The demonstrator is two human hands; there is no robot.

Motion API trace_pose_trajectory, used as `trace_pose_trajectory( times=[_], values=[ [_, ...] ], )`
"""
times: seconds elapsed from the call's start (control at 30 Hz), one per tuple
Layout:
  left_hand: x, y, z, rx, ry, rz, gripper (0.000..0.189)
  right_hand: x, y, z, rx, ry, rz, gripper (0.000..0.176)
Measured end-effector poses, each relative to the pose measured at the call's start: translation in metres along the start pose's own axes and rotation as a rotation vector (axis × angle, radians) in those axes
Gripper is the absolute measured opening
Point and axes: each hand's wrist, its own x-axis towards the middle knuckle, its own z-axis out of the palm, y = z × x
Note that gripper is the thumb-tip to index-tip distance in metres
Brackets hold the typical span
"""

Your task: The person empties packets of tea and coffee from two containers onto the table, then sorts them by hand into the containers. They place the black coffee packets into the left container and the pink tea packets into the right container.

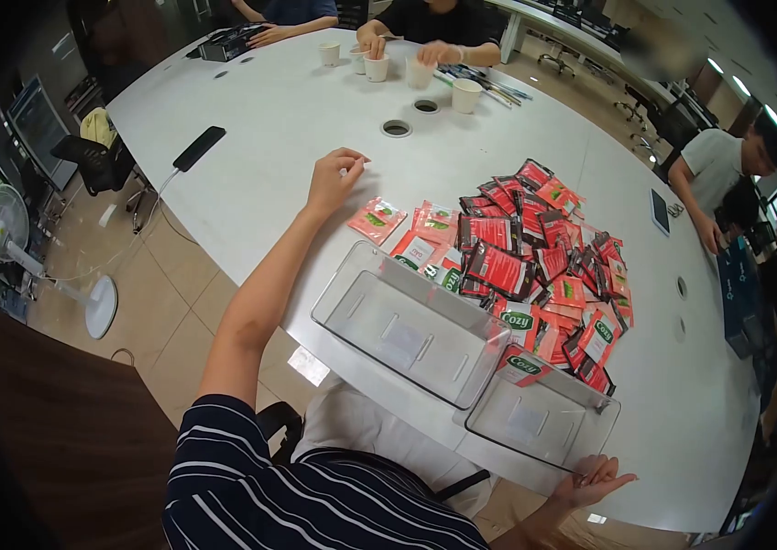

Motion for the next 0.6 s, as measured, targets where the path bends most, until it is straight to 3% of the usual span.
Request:
trace_pose_trajectory(
  times=[0.1,0.17,0.23,0.27,0.3,0.37,0.4,0.43,0.5,0.6],
  values=[
    [0.005,-0.005,-0.003,-0.031,0.139,0.192,0.024,0.000,0.000,0.001,-0.066,0.010,0.016,0.054],
    [0.011,0.019,-0.020,-0.022,0.235,0.304,0.023,0.004,-0.007,0.002,-0.297,0.065,-0.205,0.045],
    [0.003,0.089,-0.041,-0.509,0.257,0.124,0.024,0.003,-0.024,0.028,-0.519,0.125,-0.485,0.030],
    [-0.009,0.130,-0.060,-0.435,0.150,0.151,0.032,-0.002,-0.049,0.044,-0.629,0.146,-0.656,0.029],
    [-0.024,0.167,-0.074,-0.477,0.108,0.153,0.033,0.007,-0.071,0.027,-0.631,-0.018,-0.824,0.036],
    [-0.047,0.192,-0.102,-0.750,-0.110,0.461,0.043,-0.005,-0.136,0.064,-0.878,-0.139,-1.196,0.032],
    [-0.061,0.209,-0.105,-0.794,-0.183,0.637,0.046,-0.013,-0.156,0.083,-0.849,-0.131,-1.383,0.031],
    [-0.079,0.235,-0.110,-0.936,-0.272,0.597,0.046,-0.018,-0.177,0.095,-0.796,-0.208,-1.519,0.030],
    [-0.104,0.276,-0.116,-1.158,-0.529,0.504,0.037,-0.029,-0.206,0.111,-0.643,-0.456,-1.644,0.029],
    [-0.132,0.320,-0.125,-1.139,-0.775,0.426,0.025,-0.035,-0.218,0.121,-0.480,-0.670,-1.625,0.027]
  ],
)
